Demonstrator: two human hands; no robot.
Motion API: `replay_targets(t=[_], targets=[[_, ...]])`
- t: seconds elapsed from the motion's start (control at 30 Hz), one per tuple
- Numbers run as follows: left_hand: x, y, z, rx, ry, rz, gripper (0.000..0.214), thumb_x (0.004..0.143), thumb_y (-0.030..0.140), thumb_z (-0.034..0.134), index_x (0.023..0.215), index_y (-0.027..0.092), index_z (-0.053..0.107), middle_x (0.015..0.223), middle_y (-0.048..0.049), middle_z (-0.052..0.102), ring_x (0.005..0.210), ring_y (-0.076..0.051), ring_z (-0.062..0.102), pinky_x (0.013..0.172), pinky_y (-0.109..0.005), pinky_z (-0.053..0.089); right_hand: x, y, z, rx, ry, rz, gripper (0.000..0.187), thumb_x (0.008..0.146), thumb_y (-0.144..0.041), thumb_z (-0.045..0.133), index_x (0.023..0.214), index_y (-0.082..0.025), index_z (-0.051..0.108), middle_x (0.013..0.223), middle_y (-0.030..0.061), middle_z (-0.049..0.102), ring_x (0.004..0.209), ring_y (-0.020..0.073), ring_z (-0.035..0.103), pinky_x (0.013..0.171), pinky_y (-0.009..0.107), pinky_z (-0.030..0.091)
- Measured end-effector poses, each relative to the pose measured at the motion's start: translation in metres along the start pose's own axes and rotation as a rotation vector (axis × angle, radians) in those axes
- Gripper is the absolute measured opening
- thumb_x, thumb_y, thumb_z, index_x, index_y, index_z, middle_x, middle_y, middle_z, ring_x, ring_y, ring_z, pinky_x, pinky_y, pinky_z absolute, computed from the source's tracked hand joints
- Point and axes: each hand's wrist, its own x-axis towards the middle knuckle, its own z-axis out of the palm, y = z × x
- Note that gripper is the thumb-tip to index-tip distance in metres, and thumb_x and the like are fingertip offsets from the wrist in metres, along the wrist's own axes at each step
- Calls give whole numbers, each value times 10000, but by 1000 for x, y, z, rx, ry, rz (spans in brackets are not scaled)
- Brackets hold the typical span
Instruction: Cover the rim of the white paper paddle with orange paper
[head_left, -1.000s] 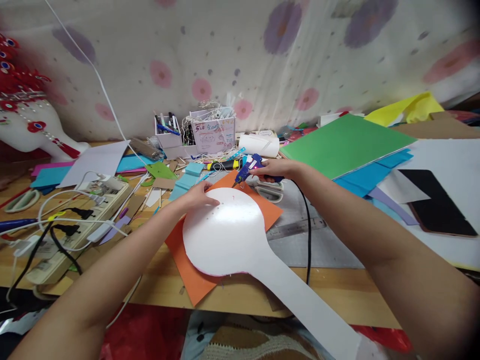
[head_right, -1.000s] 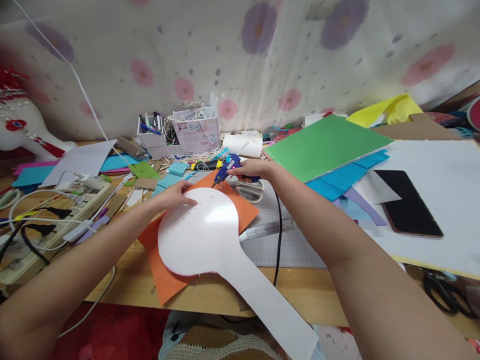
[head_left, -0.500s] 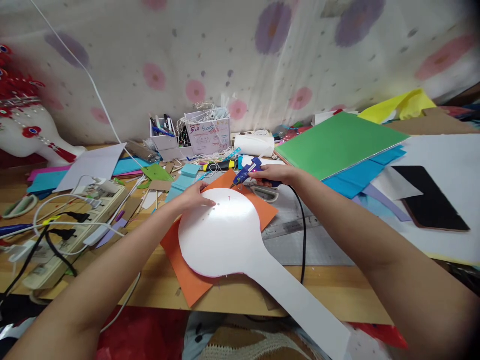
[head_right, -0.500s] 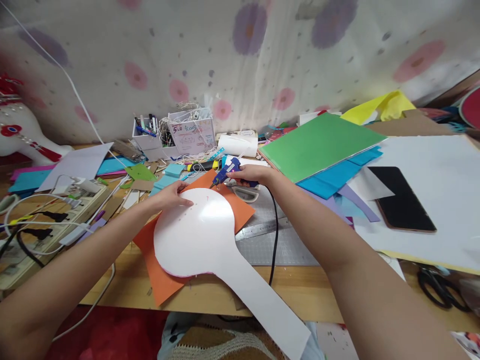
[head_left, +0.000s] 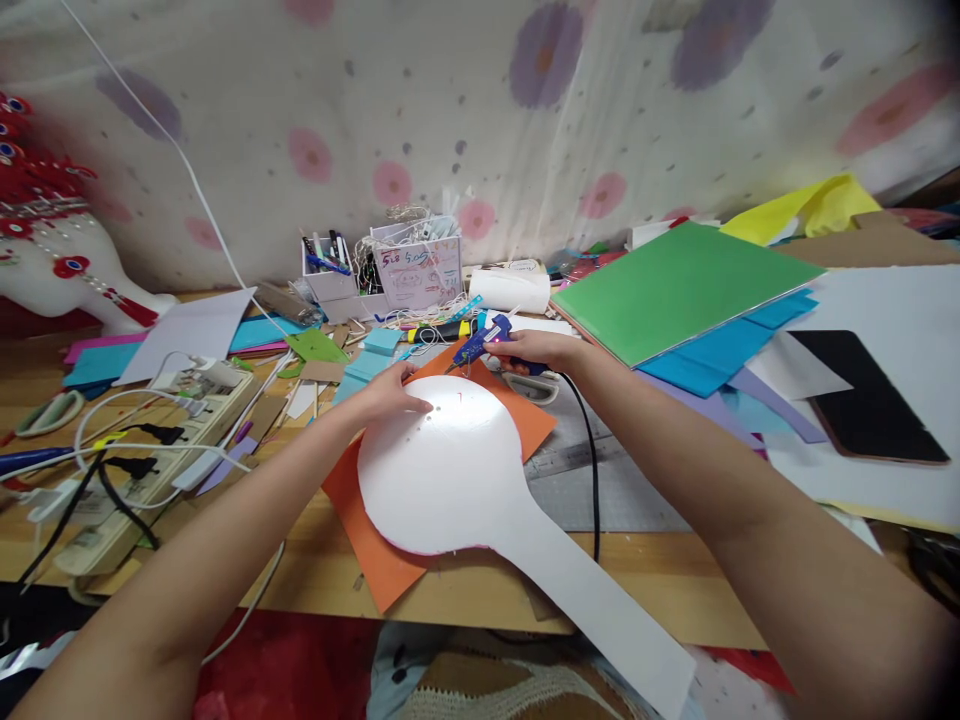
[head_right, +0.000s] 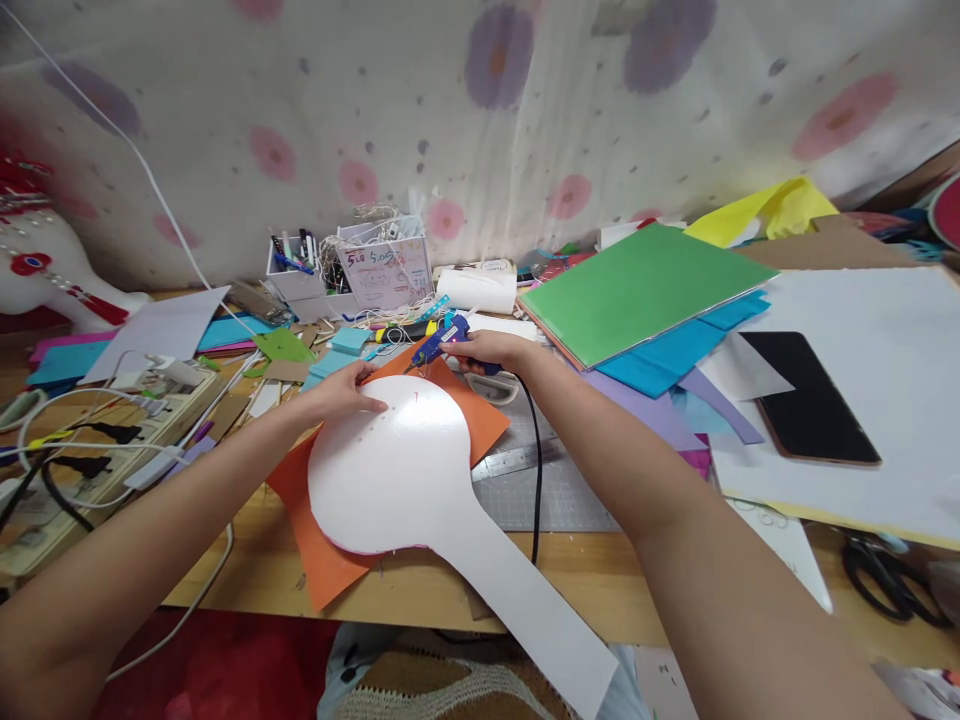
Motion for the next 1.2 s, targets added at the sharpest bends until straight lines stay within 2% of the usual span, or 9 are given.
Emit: replay_targets(t=[0.13,0.37,0.53,0.8,1.07,1.13,1.2], targets=[[-3,3,-1,20,3,11,612,481,380,728,1025,195,517,1145,-56,587,1034,-262,565,860,-333,456,2,0,0,-20,-2,1,449,736,-558,589,591,-144,492,527,-22,474,411,27,383,377,164,310],[1,-2,0,58,8,24,575,491,390,713,994,193,517,1096,-59,600,998,-258,578,830,-337,462,-12,-3,-3,-9,57,72,423,737,-536,601,610,-148,489,531,-29,475,414,30,386,377,170,320],[4,-6,0,67,12,14,606,488,413,716,1020,210,508,1128,-53,586,1020,-251,563,816,-317,457,-21,2,-9,-2,58,84,424,731,-536,607,608,-150,481,504,-39,450,420,34,392,384,167,324],[2,-2,-1,106,7,-7,599,478,443,713,1000,224,516,1085,-42,599,976,-259,575,767,-320,464,-29,12,-15,6,70,87,460,678,-578,632,583,-152,489,509,-34,450,428,39,393,389,177,334],[1,1,-2,125,26,5,589,482,420,715,1000,208,528,1116,-59,590,1011,-260,560,825,-333,455,-49,10,-18,-82,39,52,509,690,-628,582,541,-149,495,474,-24,436,425,47,370,409,197,319],[2,1,-3,133,15,19,566,485,430,712,979,213,541,1098,-53,599,1012,-266,560,826,-333,454,-59,10,-17,-121,100,55,496,696,-619,583,548,-152,500,474,-14,452,429,57,386,419,208,324],[4,-1,-3,134,-2,37,555,482,428,715,969,218,551,1092,-46,605,1016,-268,558,832,-330,449,-70,12,-16,-159,250,58,441,707,-580,597,618,-153,533,529,9,517,451,73,420,440,220,343]])
